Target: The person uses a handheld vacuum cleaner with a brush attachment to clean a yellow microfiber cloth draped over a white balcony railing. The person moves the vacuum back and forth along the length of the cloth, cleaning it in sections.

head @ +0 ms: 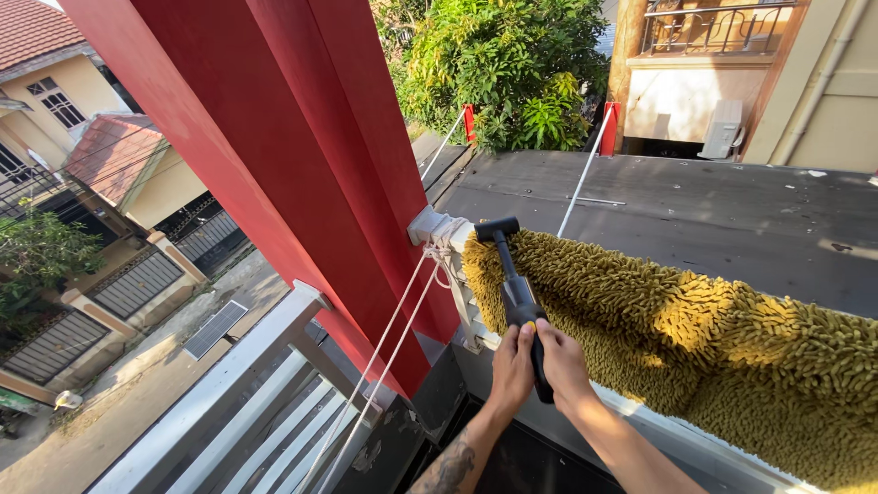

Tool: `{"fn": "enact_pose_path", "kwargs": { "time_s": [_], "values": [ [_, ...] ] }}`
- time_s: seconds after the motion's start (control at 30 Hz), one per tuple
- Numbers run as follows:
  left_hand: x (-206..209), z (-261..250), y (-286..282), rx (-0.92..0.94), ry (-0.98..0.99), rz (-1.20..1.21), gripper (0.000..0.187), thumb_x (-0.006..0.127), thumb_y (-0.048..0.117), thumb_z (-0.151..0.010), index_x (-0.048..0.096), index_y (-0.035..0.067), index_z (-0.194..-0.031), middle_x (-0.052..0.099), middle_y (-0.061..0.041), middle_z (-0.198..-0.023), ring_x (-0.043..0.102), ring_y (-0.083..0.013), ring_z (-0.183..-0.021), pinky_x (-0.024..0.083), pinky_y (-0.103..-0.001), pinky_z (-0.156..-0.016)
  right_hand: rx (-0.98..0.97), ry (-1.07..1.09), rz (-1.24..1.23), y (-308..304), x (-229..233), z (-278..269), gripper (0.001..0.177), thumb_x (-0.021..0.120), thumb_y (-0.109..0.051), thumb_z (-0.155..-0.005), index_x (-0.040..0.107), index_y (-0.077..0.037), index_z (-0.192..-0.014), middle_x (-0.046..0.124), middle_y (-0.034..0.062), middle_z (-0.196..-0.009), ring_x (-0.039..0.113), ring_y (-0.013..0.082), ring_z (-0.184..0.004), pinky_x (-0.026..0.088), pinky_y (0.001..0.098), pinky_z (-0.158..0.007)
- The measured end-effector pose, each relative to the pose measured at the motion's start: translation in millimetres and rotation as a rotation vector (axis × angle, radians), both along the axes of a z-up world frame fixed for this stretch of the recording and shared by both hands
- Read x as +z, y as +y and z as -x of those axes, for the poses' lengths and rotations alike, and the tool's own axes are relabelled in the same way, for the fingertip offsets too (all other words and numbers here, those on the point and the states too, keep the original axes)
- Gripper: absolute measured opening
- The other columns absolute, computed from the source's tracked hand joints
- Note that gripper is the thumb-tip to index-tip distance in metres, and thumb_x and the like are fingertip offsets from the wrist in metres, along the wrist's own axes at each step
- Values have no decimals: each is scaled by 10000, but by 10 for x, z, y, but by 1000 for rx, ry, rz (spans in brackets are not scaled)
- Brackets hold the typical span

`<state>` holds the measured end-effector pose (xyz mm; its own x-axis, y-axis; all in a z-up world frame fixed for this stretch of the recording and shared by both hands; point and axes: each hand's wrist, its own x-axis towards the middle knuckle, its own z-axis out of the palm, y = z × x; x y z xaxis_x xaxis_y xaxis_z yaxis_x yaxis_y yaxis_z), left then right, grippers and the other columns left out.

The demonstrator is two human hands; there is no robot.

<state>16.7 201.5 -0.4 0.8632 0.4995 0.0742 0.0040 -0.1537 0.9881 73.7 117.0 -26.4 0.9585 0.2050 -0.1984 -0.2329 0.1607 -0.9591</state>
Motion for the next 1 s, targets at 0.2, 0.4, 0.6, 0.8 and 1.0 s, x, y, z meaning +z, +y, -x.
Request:
{"fn": "enact_pose_path", "kwargs": {
  "time_s": [0.2, 0.4, 0.6, 0.8, 1.0],
  "values": [
    [-155, 8, 66, -52, 2, 31, 428, 516, 418, -1024, 587, 14, -900, 584, -107, -713, 554, -179, -645, 457, -377, -605, -29, 82, 22, -12, -127, 92, 457, 583, -392, -1024, 758, 30, -999, 676, 73, -806, 581, 167, -722, 480, 363, -690],
    [-363, 235, 216, -96, -81, 39, 353, 581, 374, -1006, 667, 32, -1023, 691, -3, -820, 652, -99, -778, 519, -319, -697, -95, 118, -29, 101, -287, 409, 414, 558, -374, -1003, 751, -16, -1076, 731, 26, -906, 636, 90, -825, 488, 282, -778],
    [-130, -305, 674, -299, 11, 114, 435, 509, 376, -1060, 640, -17, -928, 556, -63, -703, 494, -149, -639, 419, -346, -590, -103, 180, -36, 452, -96, 35, 494, 549, -433, -1074, 717, 32, -1083, 608, 101, -856, 537, 219, -740, 445, 409, -674],
    [-484, 71, 763, -282, -111, -86, 392, 583, 356, -1059, 652, -29, -1060, 660, -2, -862, 633, -85, -851, 501, -280, -762, -174, 183, -44, 414, -428, 472, 452, 561, -387, -1013, 756, 4, -1128, 750, 79, -968, 644, 145, -867, 502, 315, -807],
    [-328, 77, 924, -467, -35, 222, 420, 519, 355, -1084, 644, -3, -904, 567, 17, -755, 473, -66, -716, 426, -278, -641, -111, -42, 3, 506, -516, 415, 443, 549, -365, -1035, 724, 11, -1190, 715, 61, -1048, 615, 106, -974, 462, 266, -887]
  ]
}}
